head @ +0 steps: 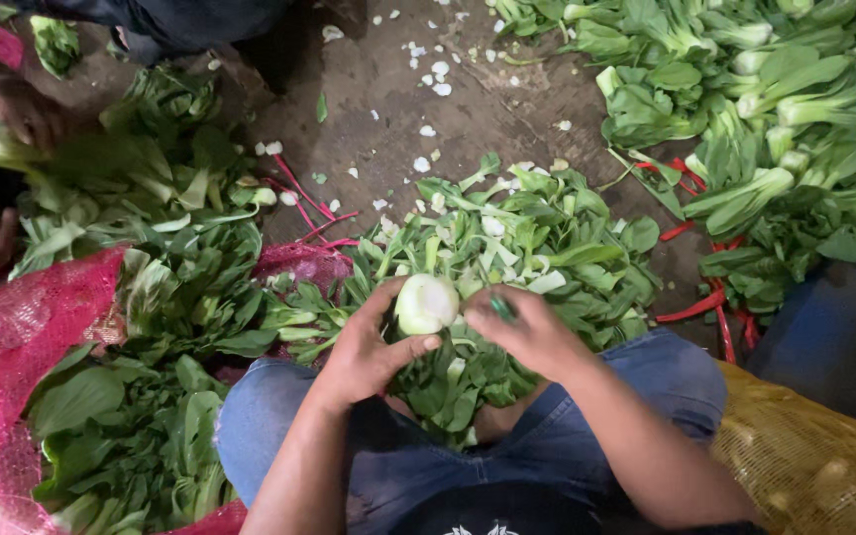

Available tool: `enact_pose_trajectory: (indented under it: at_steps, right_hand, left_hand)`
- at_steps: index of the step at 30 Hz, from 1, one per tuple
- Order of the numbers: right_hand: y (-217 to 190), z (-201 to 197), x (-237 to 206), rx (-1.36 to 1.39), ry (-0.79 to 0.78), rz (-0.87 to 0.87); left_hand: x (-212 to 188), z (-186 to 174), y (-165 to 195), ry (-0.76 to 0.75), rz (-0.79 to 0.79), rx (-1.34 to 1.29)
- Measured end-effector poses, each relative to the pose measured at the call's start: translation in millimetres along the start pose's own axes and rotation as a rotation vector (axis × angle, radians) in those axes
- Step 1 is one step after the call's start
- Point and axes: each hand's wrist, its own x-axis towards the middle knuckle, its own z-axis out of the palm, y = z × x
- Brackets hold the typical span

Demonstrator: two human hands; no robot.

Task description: The person sits on the floor and uses a small knife to trim the base of bok choy stalks. They repeatedly pick up stalks, cut the ends, and place the trimmed pieces into a red mesh bag while discarding the cut ends onto the floor.

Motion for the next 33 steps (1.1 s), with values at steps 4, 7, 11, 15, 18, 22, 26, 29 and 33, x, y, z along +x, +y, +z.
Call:
enact_pose_trajectory:
  at_steps: [4, 7, 11, 15, 18, 22, 26, 29, 33]
  right_hand:
    - [-14, -4, -37, -0.639, 0.208, -0.419]
    - [-28, -1, -46, -0.873, 0.218, -0.403]
    - [-41, 1, -39, -1.019, 0.125, -0.357]
    - [-43, 4, -33, -0.971, 0.146, -0.404]
    - [-36, 11, -34, -0.844, 0.163, -0.407]
    - [-14, 23, -38, -0.771, 0.246, -0.372]
    - [10, 19, -41, -0.644, 0.333, -0.257]
    - [19, 7, -39, -0.522, 0.377, -0.029]
    - [12, -2, -36, -0.478, 0.358, -0.180]
  left_hand:
    - [-1, 1, -7, -0.044, -0.066, -0.087]
    - [-1, 4, -11, -0.085, 0.033, -0.048]
    - [-3, 10, -14, -0.128, -0.101, -0.191]
    - [-4, 8, -12, -0.130, -0.067, -0.161]
    - [-3, 3, -10, -0.106, 0.015, -0.148]
    - [-2, 2, -11, -0.034, 0.026, -0.117]
    - [-3, 0, -14, -0.043, -0.103, -0.494]
    - [-4, -5, -14, -0.046, -0.116, -0.730]
    - [-4, -6, -12, -0.054, -0.098, -0.686]
